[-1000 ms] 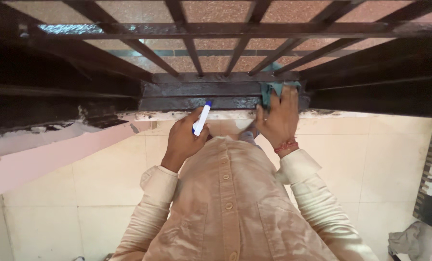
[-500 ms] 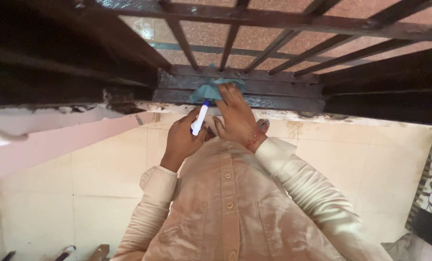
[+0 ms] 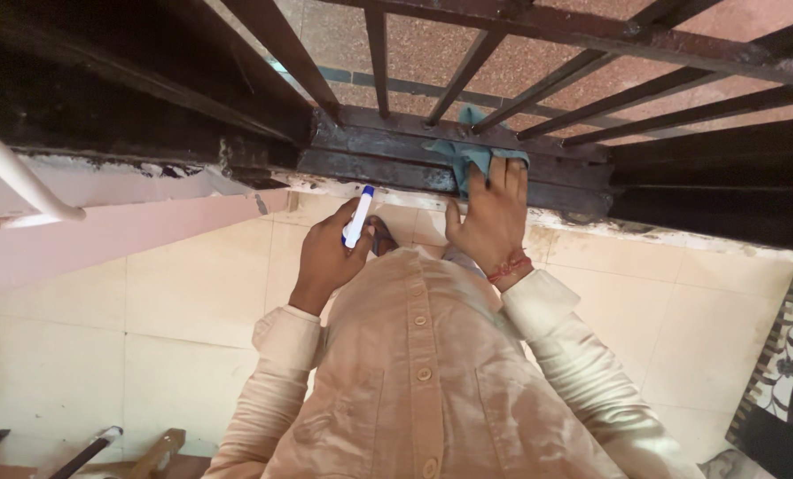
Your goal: The person cleans a metal gate by spraying liquid from a bottle onto the bars and wiping the metal surfaces with a blue cloth.
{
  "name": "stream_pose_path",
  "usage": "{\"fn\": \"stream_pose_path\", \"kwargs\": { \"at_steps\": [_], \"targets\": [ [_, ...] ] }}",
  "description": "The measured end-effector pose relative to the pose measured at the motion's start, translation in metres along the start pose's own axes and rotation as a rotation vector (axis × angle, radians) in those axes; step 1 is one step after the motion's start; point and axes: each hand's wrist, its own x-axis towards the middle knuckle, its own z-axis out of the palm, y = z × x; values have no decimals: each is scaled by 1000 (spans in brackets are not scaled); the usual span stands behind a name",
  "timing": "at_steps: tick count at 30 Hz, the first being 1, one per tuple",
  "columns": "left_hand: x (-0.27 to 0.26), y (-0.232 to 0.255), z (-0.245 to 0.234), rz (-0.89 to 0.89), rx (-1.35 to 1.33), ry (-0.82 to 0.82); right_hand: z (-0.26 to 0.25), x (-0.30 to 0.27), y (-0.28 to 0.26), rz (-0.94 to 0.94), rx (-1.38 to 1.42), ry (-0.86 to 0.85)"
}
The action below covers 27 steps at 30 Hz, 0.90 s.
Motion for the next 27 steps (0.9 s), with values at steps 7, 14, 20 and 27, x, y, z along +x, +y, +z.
{"fn": "stream_pose_path", "kwargs": {
  "at_steps": [7,14,20,27],
  "targets": [
    [-3,8,7,21,-56,8,14,8,-24,-137,112,-56],
    [-4,7,13,149,-36,149,19,39,-47,-381,226,-219],
    [-14,6,10,49,-112,199,9,20,-30,-370,223,-237],
    [-29,-5,5,8,-93,249,-5,11,-32,-302,89,-240]
  ]
}}
